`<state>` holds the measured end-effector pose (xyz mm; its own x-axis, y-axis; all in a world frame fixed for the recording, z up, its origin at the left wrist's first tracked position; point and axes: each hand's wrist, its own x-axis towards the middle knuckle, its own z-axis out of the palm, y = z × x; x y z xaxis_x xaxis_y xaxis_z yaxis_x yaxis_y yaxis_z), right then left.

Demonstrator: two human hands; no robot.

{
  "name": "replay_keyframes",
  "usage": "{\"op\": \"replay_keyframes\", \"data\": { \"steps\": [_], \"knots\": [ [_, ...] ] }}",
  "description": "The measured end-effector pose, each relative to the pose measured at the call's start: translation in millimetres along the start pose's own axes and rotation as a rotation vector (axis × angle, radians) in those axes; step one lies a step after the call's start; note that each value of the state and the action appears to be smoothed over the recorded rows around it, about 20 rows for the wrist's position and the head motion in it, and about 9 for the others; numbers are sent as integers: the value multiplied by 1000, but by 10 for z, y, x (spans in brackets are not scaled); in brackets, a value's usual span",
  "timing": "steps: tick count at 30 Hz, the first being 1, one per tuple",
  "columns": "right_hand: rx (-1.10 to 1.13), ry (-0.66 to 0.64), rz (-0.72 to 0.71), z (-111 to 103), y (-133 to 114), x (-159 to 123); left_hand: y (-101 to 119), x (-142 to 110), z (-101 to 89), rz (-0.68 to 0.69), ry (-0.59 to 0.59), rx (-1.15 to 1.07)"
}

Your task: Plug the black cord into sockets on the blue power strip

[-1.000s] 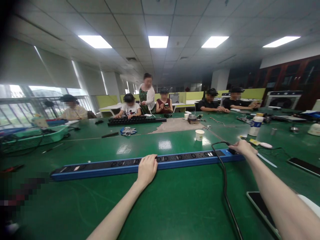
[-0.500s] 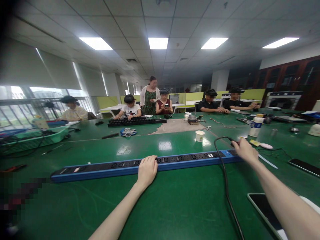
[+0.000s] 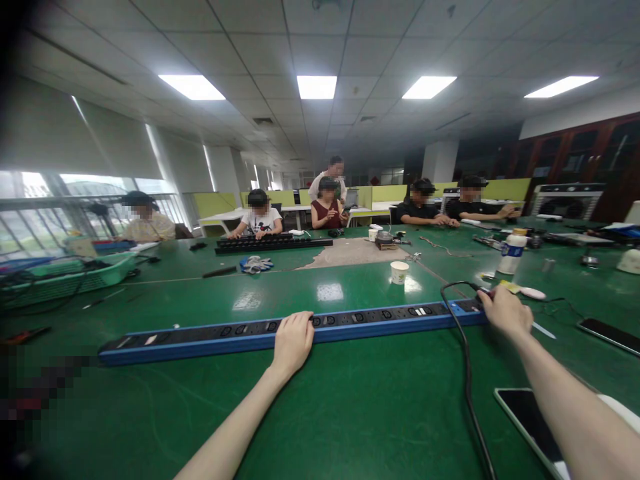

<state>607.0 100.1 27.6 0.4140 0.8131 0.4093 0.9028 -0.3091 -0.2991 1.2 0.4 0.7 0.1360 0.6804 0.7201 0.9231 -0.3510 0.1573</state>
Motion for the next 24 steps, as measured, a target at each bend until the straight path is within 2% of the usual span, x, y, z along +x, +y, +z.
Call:
{"op": "replay_keyframes", "data": {
  "steps": [2,6,9,15,19,24],
  "knots": [
    [12,-3,11,45,-9,28,1,1,4,-2,-4,2],
    [39,18,167,117,-39,42,2,5,3,4,-8,-2],
    [-16,14,157,136,-57,14,3,7,-3,6,-6,-4],
    [-178,50,17,46,-188,-7,5,6,-1,4,-5,-2],
    [-168,37,63,5,-261,-43,3,4,3,6,-6,-3],
    [-136,19,62,99,-205,-2,-2,2,4,6,-10,-3]
  ]
}}
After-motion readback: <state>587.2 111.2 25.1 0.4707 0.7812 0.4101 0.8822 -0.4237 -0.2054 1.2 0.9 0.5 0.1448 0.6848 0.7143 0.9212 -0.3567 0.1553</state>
